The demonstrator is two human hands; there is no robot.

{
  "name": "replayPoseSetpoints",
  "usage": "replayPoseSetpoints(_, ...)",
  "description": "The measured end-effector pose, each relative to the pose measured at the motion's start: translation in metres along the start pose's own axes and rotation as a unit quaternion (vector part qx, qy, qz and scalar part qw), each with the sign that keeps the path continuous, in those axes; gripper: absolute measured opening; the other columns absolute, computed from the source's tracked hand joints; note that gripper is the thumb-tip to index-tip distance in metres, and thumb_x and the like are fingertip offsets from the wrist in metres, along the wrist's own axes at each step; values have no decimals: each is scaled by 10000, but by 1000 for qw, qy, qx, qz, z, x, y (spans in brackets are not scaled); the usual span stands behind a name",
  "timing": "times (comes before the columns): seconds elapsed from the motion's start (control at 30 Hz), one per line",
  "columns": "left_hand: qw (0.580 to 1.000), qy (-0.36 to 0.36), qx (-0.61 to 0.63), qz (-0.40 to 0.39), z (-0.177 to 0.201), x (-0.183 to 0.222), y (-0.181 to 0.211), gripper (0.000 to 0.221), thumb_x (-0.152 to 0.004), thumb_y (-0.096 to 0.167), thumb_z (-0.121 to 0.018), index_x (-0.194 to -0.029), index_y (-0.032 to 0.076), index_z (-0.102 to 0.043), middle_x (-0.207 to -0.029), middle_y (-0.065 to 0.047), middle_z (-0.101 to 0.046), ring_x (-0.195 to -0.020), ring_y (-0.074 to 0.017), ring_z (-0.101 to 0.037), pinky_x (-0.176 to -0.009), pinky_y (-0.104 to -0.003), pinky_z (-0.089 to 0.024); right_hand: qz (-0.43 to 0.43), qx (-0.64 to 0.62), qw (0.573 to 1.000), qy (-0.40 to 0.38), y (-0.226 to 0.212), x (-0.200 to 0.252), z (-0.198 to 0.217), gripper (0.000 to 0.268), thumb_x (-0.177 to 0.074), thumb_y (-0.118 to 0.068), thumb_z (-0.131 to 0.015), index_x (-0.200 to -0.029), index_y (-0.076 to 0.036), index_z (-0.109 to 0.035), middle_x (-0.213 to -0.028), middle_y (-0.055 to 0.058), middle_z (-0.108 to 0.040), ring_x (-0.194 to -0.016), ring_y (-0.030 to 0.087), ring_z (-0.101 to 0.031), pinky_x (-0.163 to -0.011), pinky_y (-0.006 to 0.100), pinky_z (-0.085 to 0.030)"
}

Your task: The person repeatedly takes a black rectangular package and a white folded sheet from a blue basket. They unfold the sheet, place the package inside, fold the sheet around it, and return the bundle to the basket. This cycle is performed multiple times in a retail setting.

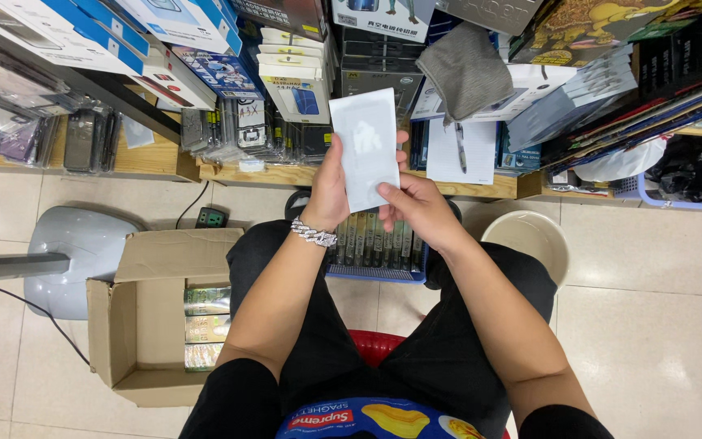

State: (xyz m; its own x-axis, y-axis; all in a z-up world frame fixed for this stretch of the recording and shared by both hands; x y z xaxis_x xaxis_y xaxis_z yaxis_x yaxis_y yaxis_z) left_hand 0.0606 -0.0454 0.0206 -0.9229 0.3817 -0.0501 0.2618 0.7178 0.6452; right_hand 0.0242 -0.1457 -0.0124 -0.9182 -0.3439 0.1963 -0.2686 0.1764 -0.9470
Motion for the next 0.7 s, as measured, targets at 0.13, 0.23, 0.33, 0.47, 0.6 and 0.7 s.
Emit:
replayPoseSetpoints(0.13,1000,10,-23,4,2,1,6,895,-1055,777,-298,-1443,50,-648,-1336,-236,-725,-1198,-333,-734,-1030,-481,-608,-5,-28,1000,-1,10,-3,-1,273,-1064,-170,-668,-1003,94,-704,-740,254,-708,-574,255,-747,-510,356,-647)
replayPoseSetpoints(0.23,997,4,-77,-9,-4,1,11,935,-1065,777,-221,-1447,33,-639,-1306,-209,-744,-1193,-286,-740,-1049,-453,-601,-5,-62,998,-8,13,-6,-1,245,-1059,-128,-661,-1056,115,-694,-798,261,-721,-631,258,-759,-583,384,-660)
replayPoseSetpoints(0.33,994,-7,-111,-21,-14,1,17,922,-1084,743,-186,-1436,18,-634,-1288,-214,-745,-1194,-280,-733,-1065,-465,-589,-13,-124,992,-6,14,-6,0,217,-1029,-97,-682,-1076,115,-673,-822,247,-731,-658,258,-774,-603,394,-675)
replayPoseSetpoints(0.47,991,-22,-127,-21,-16,0,6,885,-1108,679,-168,-1456,-28,-570,-1309,-280,-703,-1207,-355,-714,-1095,-552,-556,-13,-180,984,1,11,-2,7,187,-1019,-56,-671,-1098,113,-650,-865,236,-747,-725,279,-793,-698,437,-679)
replayPoseSetpoints(0.6,990,-29,-133,-19,-27,7,-2,847,-1120,673,-213,-1436,-27,-570,-1283,-262,-715,-1115,-317,-748,-981,-481,-627,5,-221,975,-6,3,4,6,155,-1000,-20,-663,-1100,96,-646,-891,232,-760,-775,294,-803,-750,459,-675)
replayPoseSetpoints(0.7,991,-58,-117,18,-34,7,6,867,-1104,701,-195,-1410,-13,-581,-1214,-260,-737,-915,-222,-777,-837,-387,-688,30,-154,987,-28,-40,15,-13,209,-989,-80,-698,-1109,88,-665,-939,246,-772,-846,312,-800,-797,479,-673)
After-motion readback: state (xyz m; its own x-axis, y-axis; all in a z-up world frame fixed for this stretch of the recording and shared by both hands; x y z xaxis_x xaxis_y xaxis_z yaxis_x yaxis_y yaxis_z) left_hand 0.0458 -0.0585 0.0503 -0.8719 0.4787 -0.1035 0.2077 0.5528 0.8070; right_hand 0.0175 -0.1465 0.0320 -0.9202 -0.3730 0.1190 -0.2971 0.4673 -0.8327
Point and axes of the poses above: each hand's wrist, its own x-axis away from the middle knuckle, its own z-axis out of the back of the hand, y = z × x, the point moved 10 cm from there along -x, towards the middle knuckle
